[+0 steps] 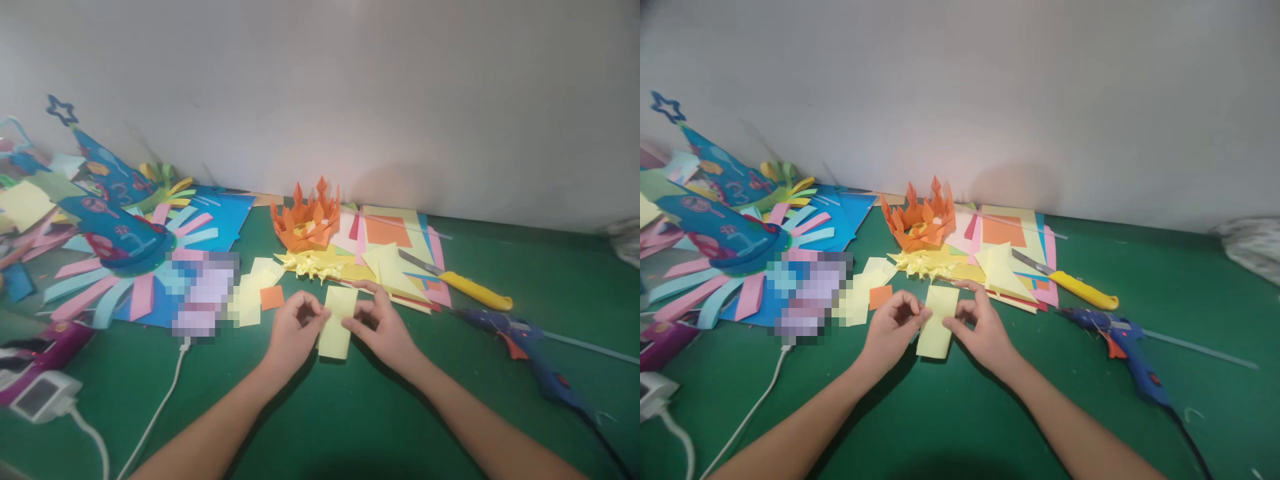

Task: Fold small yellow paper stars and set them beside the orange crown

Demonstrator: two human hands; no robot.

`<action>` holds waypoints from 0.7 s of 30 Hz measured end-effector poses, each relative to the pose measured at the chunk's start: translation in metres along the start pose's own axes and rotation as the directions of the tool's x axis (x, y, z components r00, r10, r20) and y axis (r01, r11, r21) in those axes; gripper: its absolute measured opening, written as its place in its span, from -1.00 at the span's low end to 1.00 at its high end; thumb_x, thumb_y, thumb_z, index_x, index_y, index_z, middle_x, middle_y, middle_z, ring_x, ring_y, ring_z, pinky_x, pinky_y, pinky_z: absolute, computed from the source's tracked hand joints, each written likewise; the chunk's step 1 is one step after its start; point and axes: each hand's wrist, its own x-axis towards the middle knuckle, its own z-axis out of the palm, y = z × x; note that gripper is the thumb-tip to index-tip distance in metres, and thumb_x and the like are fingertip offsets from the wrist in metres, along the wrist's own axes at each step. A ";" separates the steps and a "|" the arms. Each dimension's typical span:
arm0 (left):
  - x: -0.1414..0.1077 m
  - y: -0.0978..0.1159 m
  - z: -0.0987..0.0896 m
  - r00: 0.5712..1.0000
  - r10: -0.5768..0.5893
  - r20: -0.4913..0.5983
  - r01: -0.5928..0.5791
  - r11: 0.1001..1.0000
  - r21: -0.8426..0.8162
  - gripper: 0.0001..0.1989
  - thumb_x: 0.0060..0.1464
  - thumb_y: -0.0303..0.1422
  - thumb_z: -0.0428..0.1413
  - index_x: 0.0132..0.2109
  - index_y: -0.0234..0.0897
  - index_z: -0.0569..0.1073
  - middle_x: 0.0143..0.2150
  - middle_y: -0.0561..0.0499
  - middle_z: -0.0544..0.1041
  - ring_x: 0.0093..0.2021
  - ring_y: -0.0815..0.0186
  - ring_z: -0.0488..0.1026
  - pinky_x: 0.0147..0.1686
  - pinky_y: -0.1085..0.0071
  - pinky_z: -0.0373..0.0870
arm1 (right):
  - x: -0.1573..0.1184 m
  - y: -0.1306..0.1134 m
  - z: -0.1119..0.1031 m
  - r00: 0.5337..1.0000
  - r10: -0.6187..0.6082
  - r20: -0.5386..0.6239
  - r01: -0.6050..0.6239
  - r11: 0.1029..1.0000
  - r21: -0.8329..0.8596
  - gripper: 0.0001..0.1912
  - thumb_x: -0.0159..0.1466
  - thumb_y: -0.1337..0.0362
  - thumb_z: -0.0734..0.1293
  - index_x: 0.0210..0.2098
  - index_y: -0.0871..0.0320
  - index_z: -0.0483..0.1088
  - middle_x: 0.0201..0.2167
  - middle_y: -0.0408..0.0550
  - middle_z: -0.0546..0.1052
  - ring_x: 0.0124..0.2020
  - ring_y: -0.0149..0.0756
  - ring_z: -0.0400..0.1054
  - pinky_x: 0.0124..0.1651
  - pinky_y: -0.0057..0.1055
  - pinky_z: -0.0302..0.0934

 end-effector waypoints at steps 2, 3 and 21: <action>0.000 0.000 0.000 1.000 0.005 -0.011 -0.005 1.000 -0.003 -0.80 -0.03 -0.34 0.15 -0.44 -0.26 0.24 -0.48 0.13 0.31 -0.49 0.47 0.27 -0.46 0.54 0.22 | 0.000 0.000 0.000 1.000 0.003 0.010 -0.003 1.000 -0.001 -0.52 0.16 0.23 0.32 -0.01 0.08 0.04 -0.59 -0.31 0.34 -0.53 -0.38 0.29 -0.39 -0.43 0.21; 0.000 0.000 0.000 1.000 0.003 -0.016 -0.003 1.000 -0.004 -0.80 -0.03 -0.35 0.15 -0.44 -0.26 0.24 -0.48 0.13 0.32 -0.49 0.47 0.27 -0.46 0.54 0.23 | 0.000 0.001 0.000 1.000 0.007 0.014 -0.007 1.000 0.003 -0.53 0.16 0.22 0.32 -0.03 0.08 0.04 -0.59 -0.32 0.35 -0.53 -0.38 0.29 -0.39 -0.43 0.21; -0.002 0.001 0.002 0.996 -0.083 0.044 0.086 0.995 -0.050 -0.73 -0.08 -0.42 0.19 -0.40 -0.25 0.18 -0.47 0.15 0.39 -0.49 0.50 0.29 -0.45 0.54 0.24 | 0.003 -0.001 -0.002 0.995 0.011 -0.101 0.000 0.994 0.113 -0.64 0.15 0.12 0.33 -0.35 0.06 0.01 -0.69 -0.41 0.17 -0.67 -0.50 0.04 -0.57 -0.54 -0.04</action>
